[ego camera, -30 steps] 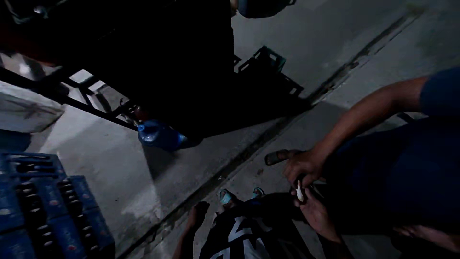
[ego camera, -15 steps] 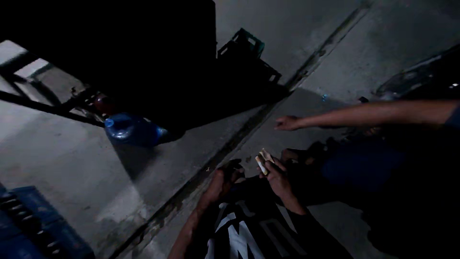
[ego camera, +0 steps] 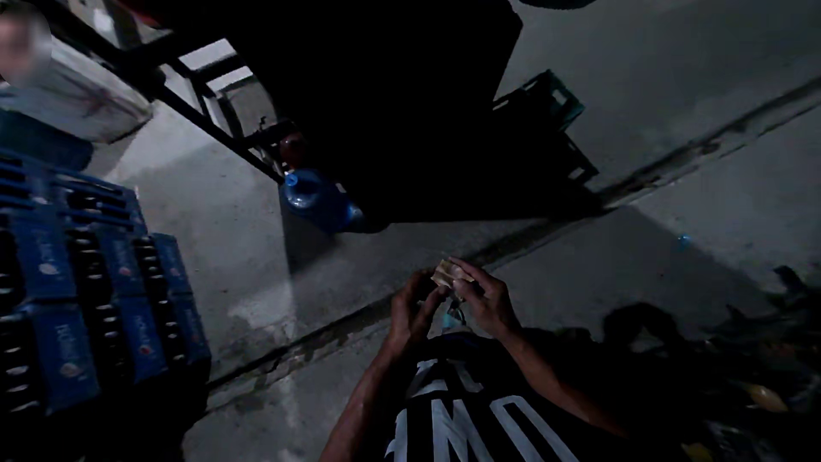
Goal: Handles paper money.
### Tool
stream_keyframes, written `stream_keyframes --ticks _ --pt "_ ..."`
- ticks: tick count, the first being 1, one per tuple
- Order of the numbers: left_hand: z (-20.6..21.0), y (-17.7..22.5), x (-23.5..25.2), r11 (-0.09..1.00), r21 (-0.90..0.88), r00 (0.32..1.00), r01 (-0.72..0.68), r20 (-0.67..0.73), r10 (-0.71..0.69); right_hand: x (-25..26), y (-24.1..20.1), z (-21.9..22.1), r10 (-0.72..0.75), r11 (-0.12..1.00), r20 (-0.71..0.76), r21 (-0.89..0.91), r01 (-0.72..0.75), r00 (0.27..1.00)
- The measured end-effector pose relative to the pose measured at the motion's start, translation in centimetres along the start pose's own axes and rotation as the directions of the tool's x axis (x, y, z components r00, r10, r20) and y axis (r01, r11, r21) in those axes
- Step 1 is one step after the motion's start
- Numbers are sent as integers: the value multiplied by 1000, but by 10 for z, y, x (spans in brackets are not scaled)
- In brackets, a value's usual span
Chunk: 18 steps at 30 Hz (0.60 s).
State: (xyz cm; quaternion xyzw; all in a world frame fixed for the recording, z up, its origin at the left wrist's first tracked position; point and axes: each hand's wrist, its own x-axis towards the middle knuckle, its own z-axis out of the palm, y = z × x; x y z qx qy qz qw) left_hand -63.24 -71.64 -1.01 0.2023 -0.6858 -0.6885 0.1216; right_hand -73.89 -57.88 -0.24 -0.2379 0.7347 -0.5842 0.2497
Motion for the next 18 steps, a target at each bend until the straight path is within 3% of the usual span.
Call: stream_keyframes --ticks 9,18 --pt "-7 6 9 998 -49 994 -46 -100 41 17 -17 -1 -43 982 181 -172 74 983" --pt "-26 10 9 985 -110 985 -132 -127 118 25 -34 17 -84 992 41 -95 88 996"
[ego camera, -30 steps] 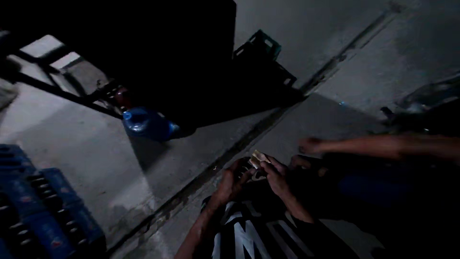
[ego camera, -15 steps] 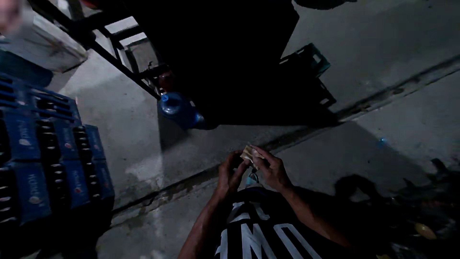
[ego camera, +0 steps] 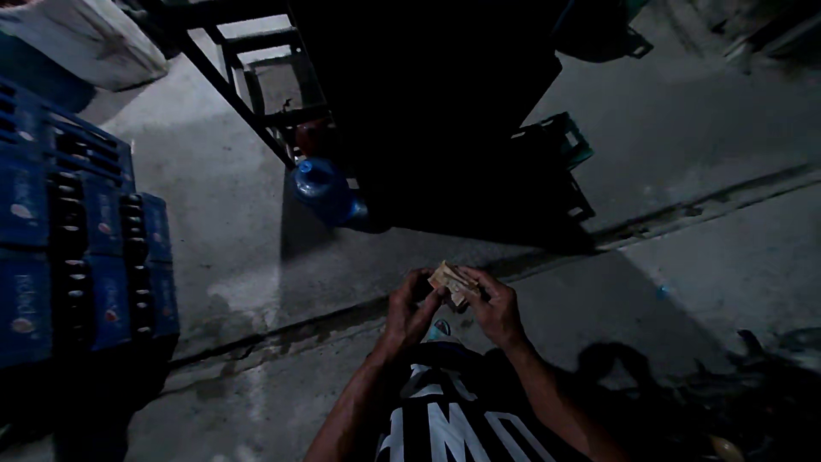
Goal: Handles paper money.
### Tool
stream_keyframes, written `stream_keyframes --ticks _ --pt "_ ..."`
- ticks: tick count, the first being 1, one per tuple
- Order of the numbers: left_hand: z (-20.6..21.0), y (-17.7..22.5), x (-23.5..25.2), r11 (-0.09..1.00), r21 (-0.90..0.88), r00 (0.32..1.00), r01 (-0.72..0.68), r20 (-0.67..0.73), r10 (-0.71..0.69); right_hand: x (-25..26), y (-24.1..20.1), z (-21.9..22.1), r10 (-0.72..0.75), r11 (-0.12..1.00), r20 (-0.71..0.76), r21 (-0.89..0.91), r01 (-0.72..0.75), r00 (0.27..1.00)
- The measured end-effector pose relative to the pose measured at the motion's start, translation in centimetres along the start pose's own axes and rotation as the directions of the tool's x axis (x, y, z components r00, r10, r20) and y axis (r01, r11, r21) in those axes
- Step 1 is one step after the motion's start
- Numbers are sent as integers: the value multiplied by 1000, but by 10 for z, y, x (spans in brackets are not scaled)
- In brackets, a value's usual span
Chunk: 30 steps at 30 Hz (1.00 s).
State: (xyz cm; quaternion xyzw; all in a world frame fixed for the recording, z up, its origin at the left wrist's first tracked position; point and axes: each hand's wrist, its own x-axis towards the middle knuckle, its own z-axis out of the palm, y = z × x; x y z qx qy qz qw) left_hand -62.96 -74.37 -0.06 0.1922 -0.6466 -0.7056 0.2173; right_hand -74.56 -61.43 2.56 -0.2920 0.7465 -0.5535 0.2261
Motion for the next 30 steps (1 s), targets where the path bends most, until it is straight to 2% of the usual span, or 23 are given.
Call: stream_keyframes --ticks 5,12,15,19,21,25,27,30 --pt "-13 -1 -5 1000 -8 1000 -14 -12 14 1 -10 16 60 998 -73 19 -59 996" --pt "-25 6 -7 998 -63 999 -29 -26 27 6 -19 32 44 998 -98 56 -39 994" --pt "-31 9 -8 997 -59 999 -45 -11 44 8 -26 37 70 994 -72 87 -63 995" --pt "-34 15 -9 994 -43 993 -96 -74 92 9 -37 38 -14 997 61 77 9 998" --pt "-36 20 -9 989 -57 989 -134 -74 129 12 -37 37 -12 991 75 132 2 997" --pt "-44 26 -9 966 39 967 -256 -10 256 16 -35 35 114 928 50 350 -125 992" --pt "-48 25 -8 949 123 956 -289 -6 292 17 -39 35 129 907 84 393 -152 988" --pt "-48 26 -7 940 119 946 -320 -6 323 16 -40 41 142 905 70 395 -158 987"
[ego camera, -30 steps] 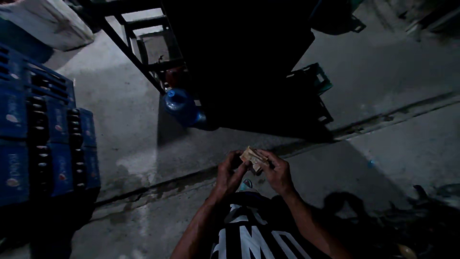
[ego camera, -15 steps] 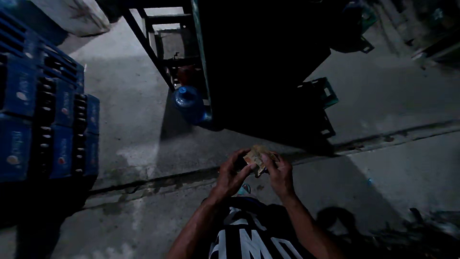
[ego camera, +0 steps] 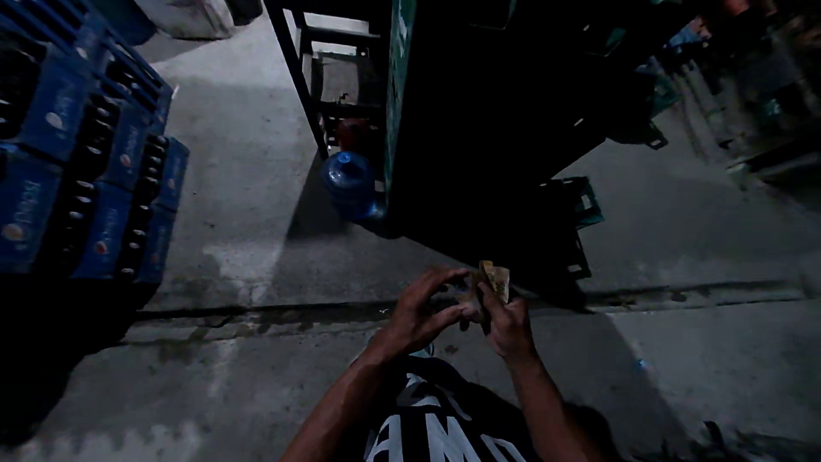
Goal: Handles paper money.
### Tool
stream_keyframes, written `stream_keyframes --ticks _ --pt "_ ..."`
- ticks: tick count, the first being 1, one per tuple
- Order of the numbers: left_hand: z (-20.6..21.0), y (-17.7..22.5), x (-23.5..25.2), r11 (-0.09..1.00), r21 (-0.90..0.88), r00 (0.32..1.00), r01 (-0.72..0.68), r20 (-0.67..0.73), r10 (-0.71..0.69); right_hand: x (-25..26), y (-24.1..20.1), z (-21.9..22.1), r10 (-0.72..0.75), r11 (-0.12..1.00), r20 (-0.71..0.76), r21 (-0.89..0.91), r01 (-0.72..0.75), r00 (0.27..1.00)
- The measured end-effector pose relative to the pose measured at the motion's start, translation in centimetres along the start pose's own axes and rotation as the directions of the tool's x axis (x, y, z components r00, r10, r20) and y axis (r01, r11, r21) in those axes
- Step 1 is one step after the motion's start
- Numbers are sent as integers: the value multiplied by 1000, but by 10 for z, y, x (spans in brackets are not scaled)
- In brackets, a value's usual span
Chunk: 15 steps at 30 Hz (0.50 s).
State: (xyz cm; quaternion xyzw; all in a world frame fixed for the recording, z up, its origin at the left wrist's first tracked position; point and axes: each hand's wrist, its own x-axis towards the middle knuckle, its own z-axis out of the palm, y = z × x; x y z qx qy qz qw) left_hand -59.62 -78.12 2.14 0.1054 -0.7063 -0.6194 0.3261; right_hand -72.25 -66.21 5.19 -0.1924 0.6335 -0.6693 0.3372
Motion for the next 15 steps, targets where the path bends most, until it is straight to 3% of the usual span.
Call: stream_keyframes --ticks 7,11,15 --pt "10 1 -8 1000 -23 995 0 -98 -2 -8 -1 15 -168 960 -139 -250 130 976" --pt "12 0 -13 998 -21 991 64 -113 -66 -11 -6 15 -304 890 -112 -389 240 946" --pt "13 3 -14 977 -92 977 195 -67 -201 -9 -7 7 -239 910 -120 -374 179 964"
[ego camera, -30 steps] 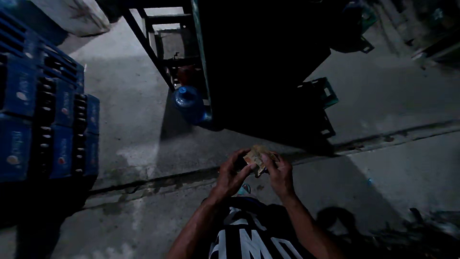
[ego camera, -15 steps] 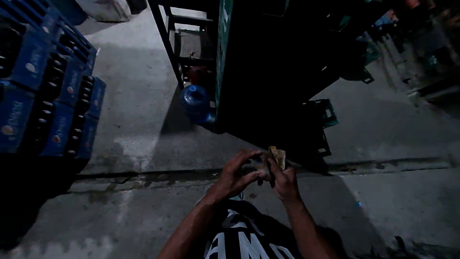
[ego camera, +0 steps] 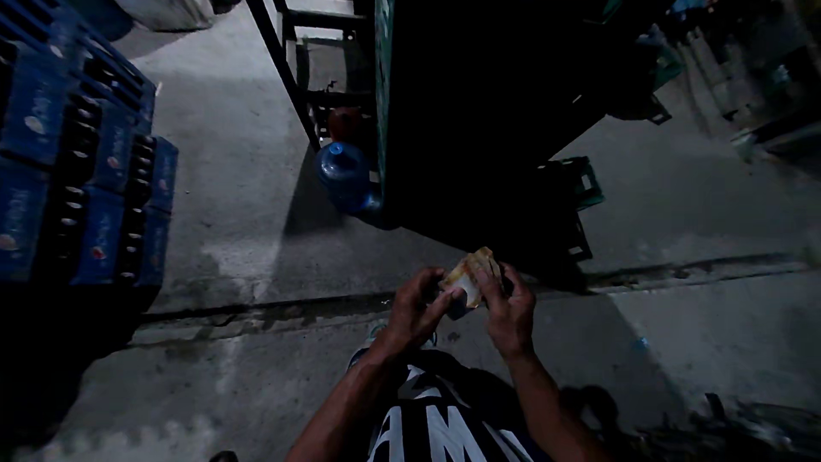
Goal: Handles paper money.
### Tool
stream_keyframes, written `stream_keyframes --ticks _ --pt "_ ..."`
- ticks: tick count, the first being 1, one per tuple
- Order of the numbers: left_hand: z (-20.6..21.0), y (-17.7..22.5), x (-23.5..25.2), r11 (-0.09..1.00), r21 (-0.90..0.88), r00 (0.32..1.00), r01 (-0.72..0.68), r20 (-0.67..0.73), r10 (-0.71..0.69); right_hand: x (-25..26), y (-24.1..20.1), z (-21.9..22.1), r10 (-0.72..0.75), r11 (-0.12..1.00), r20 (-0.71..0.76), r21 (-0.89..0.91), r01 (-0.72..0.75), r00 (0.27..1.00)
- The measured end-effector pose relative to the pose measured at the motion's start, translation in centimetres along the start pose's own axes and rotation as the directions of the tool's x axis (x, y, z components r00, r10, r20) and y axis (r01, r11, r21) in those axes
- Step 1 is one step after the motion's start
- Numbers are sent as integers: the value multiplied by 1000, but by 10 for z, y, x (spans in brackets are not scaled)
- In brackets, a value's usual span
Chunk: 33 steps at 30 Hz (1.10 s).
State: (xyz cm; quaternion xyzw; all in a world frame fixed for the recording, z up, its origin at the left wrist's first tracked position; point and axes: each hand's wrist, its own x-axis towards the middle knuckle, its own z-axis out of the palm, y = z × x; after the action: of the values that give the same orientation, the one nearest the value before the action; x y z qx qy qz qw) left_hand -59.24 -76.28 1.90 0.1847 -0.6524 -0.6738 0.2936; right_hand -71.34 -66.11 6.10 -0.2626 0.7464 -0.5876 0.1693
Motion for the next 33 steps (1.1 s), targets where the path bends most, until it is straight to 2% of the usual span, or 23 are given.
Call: stream_keyframes --ticks 2,6,17,21,23,25,27,29,31,33 --pt "0 0 1 999 -21 1000 29 13 -29 1 3 -1 75 994 -20 76 -74 997" --pt "-1 0 1 997 -56 998 46 33 -45 2 12 -3 124 985 -42 130 -117 991" --pt "-12 4 1 994 -73 992 85 104 -77 12 13 -11 293 896 0 349 -275 956" --pt "-14 4 3 994 -86 994 65 97 -56 15 16 -11 353 822 76 451 -348 933" --pt "-15 6 5 996 -68 993 57 109 -49 18 21 -11 358 865 95 341 -368 929" --pt "-15 6 8 997 -24 990 75 120 -72 24 27 -13 313 950 107 -35 -312 944" --pt "-16 7 10 993 48 985 105 134 -111 27 25 -20 264 918 114 -333 -214 958" --pt "-20 6 14 986 122 978 109 163 -129 27 15 -29 103 906 108 -421 -48 989" --pt "-24 6 16 981 167 964 97 231 -135 20 3 -33 -103 878 217 -438 191 971" --pt "-26 9 18 983 176 941 56 321 -111 13 -3 -31 -96 890 403 -375 260 910"
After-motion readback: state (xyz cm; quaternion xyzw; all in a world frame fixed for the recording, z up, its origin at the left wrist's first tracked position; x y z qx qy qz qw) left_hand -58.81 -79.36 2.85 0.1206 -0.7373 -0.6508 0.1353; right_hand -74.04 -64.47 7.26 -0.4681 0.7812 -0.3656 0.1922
